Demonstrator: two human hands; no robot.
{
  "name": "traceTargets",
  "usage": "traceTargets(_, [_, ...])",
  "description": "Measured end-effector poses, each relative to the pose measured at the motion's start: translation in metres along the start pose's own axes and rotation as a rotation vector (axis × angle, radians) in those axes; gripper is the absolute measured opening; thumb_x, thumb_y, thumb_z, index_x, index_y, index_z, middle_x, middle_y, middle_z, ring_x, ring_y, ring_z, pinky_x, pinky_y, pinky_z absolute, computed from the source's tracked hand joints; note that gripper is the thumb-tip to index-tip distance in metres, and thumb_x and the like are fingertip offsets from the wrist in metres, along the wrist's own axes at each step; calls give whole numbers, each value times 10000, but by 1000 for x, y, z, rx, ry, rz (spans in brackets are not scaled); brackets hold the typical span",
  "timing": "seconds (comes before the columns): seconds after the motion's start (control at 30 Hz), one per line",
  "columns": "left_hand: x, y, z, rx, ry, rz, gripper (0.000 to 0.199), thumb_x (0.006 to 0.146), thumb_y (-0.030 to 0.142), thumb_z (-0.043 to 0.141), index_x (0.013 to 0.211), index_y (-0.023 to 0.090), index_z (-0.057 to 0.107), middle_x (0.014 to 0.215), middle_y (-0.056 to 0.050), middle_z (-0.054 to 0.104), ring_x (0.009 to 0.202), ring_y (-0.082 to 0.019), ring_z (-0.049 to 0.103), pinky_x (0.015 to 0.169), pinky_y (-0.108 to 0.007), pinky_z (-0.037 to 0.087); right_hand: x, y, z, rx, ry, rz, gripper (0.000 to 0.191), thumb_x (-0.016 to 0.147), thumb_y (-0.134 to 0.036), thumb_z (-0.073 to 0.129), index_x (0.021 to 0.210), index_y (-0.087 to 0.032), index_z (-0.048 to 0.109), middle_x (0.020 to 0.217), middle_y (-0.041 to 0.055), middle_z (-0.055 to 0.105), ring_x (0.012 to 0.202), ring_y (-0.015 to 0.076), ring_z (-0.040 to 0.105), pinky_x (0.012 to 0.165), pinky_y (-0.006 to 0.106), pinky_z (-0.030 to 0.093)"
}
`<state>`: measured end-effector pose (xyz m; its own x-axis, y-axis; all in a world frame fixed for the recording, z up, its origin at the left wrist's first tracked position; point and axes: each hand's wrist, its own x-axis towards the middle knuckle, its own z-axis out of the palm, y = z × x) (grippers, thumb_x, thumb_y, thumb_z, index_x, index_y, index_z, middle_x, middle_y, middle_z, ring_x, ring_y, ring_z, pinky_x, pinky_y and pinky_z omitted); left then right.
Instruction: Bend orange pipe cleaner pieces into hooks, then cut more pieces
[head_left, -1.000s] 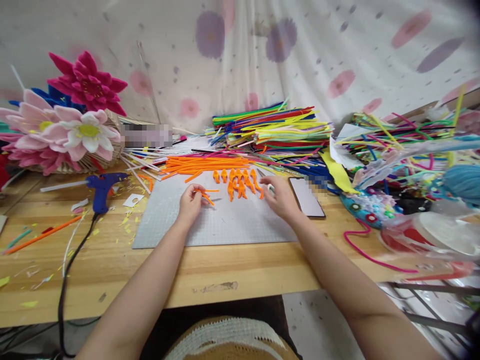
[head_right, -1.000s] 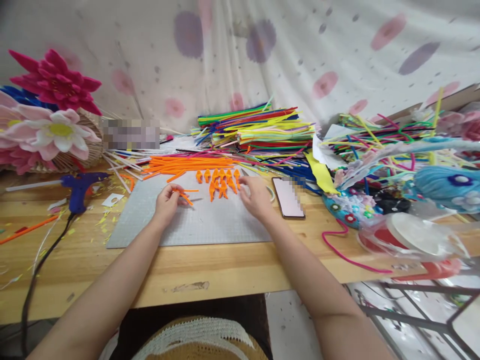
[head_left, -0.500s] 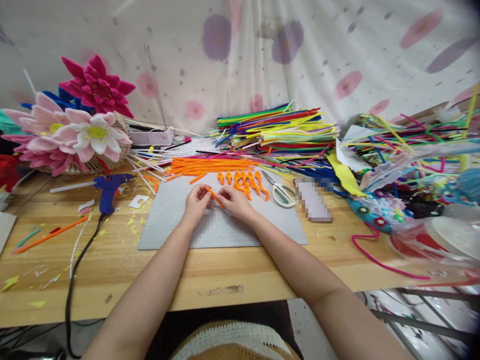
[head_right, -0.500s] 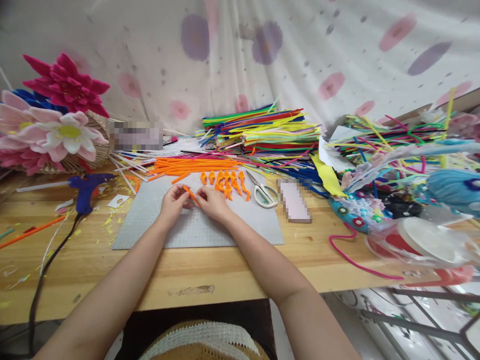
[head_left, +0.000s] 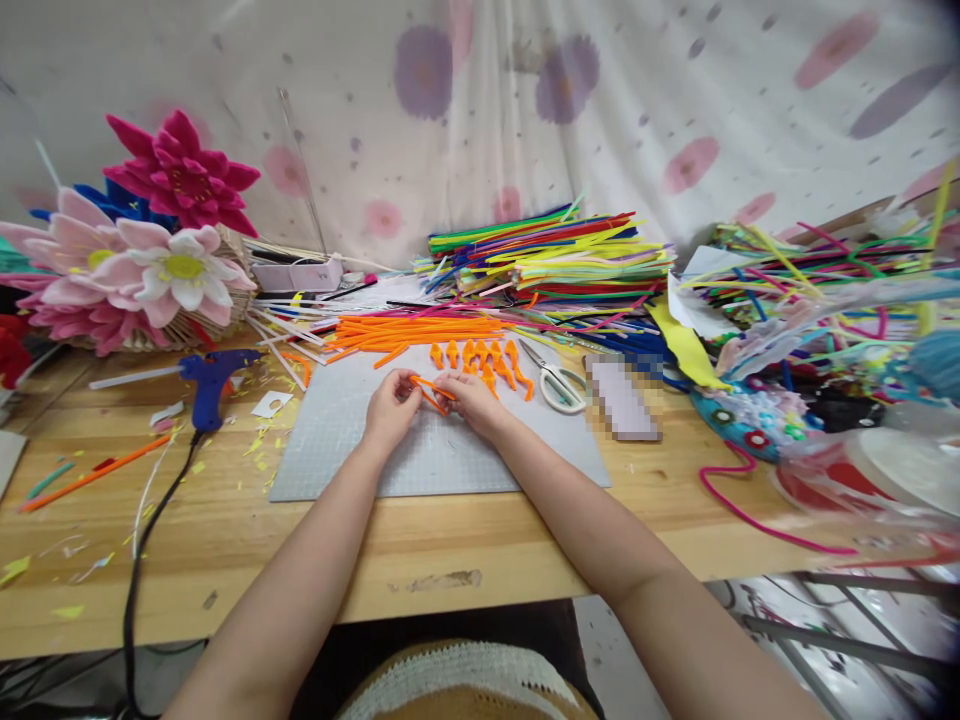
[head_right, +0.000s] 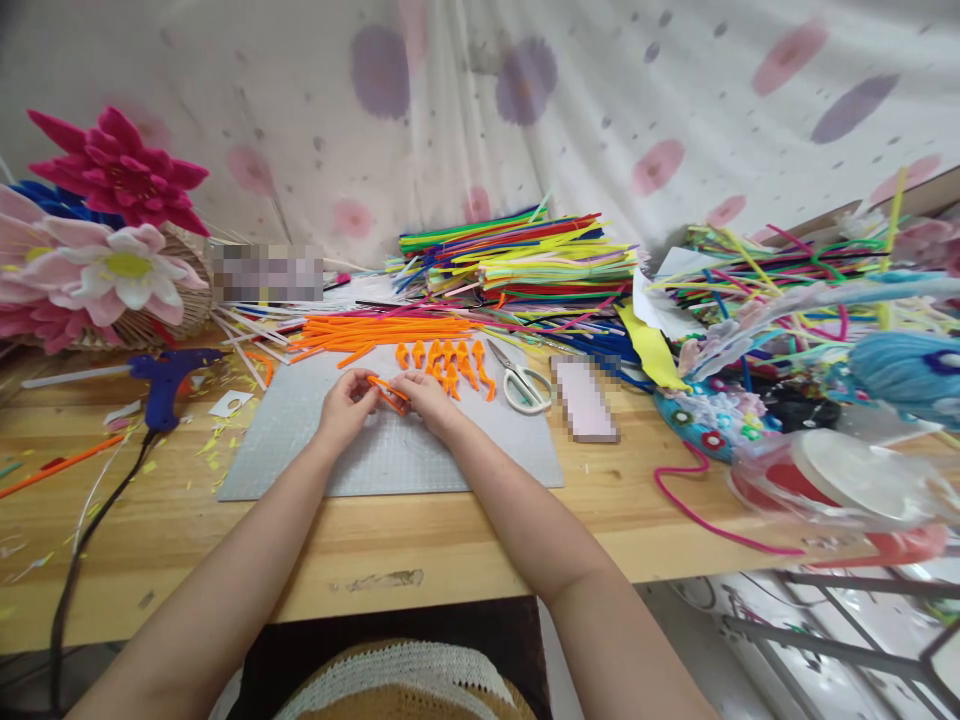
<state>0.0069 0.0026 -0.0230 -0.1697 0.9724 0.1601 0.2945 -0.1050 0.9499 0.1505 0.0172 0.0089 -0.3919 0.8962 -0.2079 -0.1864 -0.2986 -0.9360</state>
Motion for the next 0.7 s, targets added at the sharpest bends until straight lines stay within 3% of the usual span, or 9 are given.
traceTargets(0.2, [-1, 6, 3, -118, 5, -81, 189, 696, 267, 539, 855, 174, 581, 659, 15, 564, 556, -96, 518, 518, -203, 424, 4, 5, -3, -36, -35, -29, 159, 647, -304, 568, 613, -168, 494, 517, -53, 477, 468, 61, 395, 488, 209, 315])
traceTargets(0.37, [-2, 12, 2, -129, 33, -126, 187, 701, 264, 525, 820, 168, 633, 629, -2, 586, 529, -110, 531, 494, -214, 429, 1, 7, -5, -149, -194, -71, 214, 761, -331, 449, 724, -158, 570, 648, -7, 561, 575, 85, 495, 566, 220, 382])
traceTargets(0.5, [0, 13, -1, -203, 132, -144, 176, 679, 253, 534, 768, 157, 651, 619, 5, 575, 518, -99, 518, 482, -205, 413, -4, 9, -1, -304, -266, -133, 166, 771, -304, 478, 719, -163, 547, 640, -28, 533, 574, 73, 466, 582, 210, 369])
traceTargets(0.7, [7, 22, -18, -619, 243, -297, 151, 650, 222, 587, 757, 128, 634, 596, 21, 561, 484, -69, 497, 446, -181, 406, -7, 9, 2, -443, -225, -175, 137, 798, -246, 466, 723, -154, 535, 652, -24, 535, 599, 73, 468, 595, 204, 360])
